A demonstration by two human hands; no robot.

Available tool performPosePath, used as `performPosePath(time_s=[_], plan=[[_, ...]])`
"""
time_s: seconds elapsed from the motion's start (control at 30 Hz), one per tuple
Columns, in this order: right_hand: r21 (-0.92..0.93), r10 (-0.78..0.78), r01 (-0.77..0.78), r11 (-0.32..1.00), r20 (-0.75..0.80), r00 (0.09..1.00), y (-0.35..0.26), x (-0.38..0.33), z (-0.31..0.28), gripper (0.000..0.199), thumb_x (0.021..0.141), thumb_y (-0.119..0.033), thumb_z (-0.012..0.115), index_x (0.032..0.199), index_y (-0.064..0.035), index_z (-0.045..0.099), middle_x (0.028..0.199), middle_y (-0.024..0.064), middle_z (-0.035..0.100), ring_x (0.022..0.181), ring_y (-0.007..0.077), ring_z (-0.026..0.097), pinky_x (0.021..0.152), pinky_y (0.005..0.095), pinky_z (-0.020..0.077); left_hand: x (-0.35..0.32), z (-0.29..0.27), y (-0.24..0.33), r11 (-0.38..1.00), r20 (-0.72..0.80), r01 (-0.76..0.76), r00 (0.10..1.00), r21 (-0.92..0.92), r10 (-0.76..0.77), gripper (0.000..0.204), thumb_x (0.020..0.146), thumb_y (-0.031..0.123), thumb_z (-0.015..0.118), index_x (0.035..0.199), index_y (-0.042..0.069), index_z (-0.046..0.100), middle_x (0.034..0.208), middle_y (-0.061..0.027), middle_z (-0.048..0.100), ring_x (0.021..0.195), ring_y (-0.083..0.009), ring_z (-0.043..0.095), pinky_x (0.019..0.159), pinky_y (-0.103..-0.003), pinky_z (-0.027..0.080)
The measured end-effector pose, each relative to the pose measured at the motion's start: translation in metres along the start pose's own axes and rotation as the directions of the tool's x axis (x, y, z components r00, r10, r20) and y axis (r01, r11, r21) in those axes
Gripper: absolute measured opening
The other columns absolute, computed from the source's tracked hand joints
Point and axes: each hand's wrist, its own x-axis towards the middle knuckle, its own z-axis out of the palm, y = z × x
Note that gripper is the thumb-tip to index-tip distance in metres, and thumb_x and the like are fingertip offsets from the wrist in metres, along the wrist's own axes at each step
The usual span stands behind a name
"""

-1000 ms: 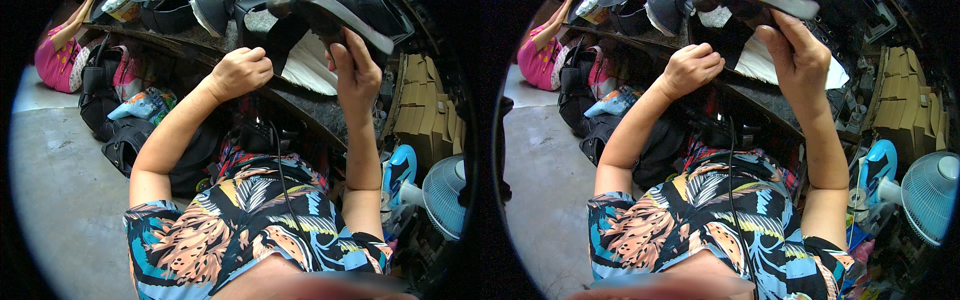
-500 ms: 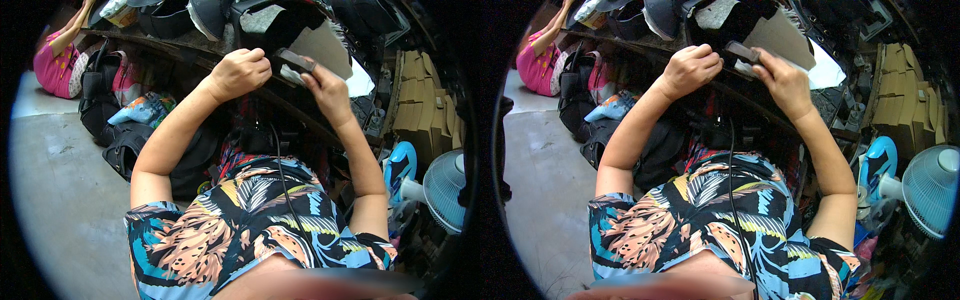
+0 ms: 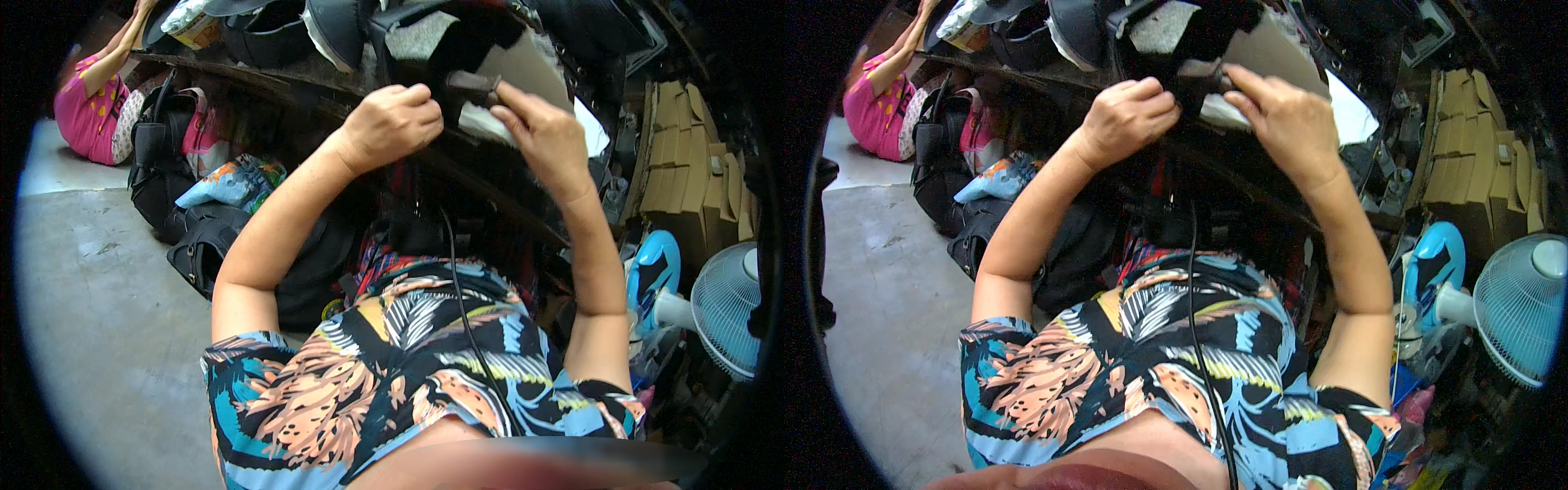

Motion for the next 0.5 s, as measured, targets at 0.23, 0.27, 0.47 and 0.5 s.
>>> performPosePath(time_s=[0.23, 0.27, 0.47, 0.5], plan=[[0.239, 0.026, 0.01, 0.971, -0.145, 0.989, -0.005, 0.005, 0.01, 0.033, 0.091, -0.038, 0.062, 0.115, -0.0154, 0.066, 0.087, 0.0116, 0.07, 0.075, 0.0314, 0.069, 0.064, 0.0384, 0.0542, 0.001, 0.0, 0.003, 1.0, -0.039, 0.013, 0.999, 0.004, -0.013, 0.018, 0.069, 0.017, 0.063, 0.086, 0.012, 0.066, 0.083, 0.0037, 0.056, 0.078, -0.0133, 0.055, 0.062, -0.026, 0.05], [0.121, 0.043, -0.045, 0.992, 0.016, 0.999, -0.008, 0.01, 0.017, 0.033, 0.091, -0.038, 0.061, 0.115, -0.0155, 0.066, 0.087, 0.0115, 0.07, 0.076, 0.0312, 0.069, 0.064, 0.0386, 0.0546, 0.001, -0.001, 0.003, 1.0, -0.015, 0.007, 1.0, 0.008, -0.007, 0.013, 0.07, 0.017, 0.063, 0.082, 0.013, 0.065, 0.082, 0.0039, 0.055, 0.079, -0.0132, 0.055, 0.064, -0.026, 0.05], [0.155, -0.038, 0.065, 0.986, -0.172, 0.984, -0.001, 0.006, -0.007, 0.031, 0.09, -0.036, 0.064, 0.116, -0.0184, 0.068, 0.082, 0.0083, 0.069, 0.069, 0.0278, 0.067, 0.059, 0.0361, 0.0518, 0.001, -0.005, 0.001, 1.0, 0.002, 0.015, 1.0, -0.018, -0.015, 0.019, 0.069, 0.016, 0.065, 0.087, 0.011, 0.066, 0.085, 0.0036, 0.057, 0.079, -0.0136, 0.056, 0.064, -0.026, 0.051], [0.314, 0.052, 0.013, 0.949, -0.198, 0.979, -0.002, -0.003, -0.014, 0.032, 0.09, -0.035, 0.065, 0.115, -0.016, 0.068, 0.084, 0.0082, 0.07, 0.07, 0.0274, 0.067, 0.06, 0.0357, 0.0518, -0.002, -0.007, 0.006, 0.999, 0.001, 0.027, 1.0, -0.025, -0.027, 0.019, 0.069, 0.015, 0.065, 0.088, 0.011, 0.067, 0.086, 0.0034, 0.058, 0.08, -0.0137, 0.056, 0.064, -0.026, 0.051]])
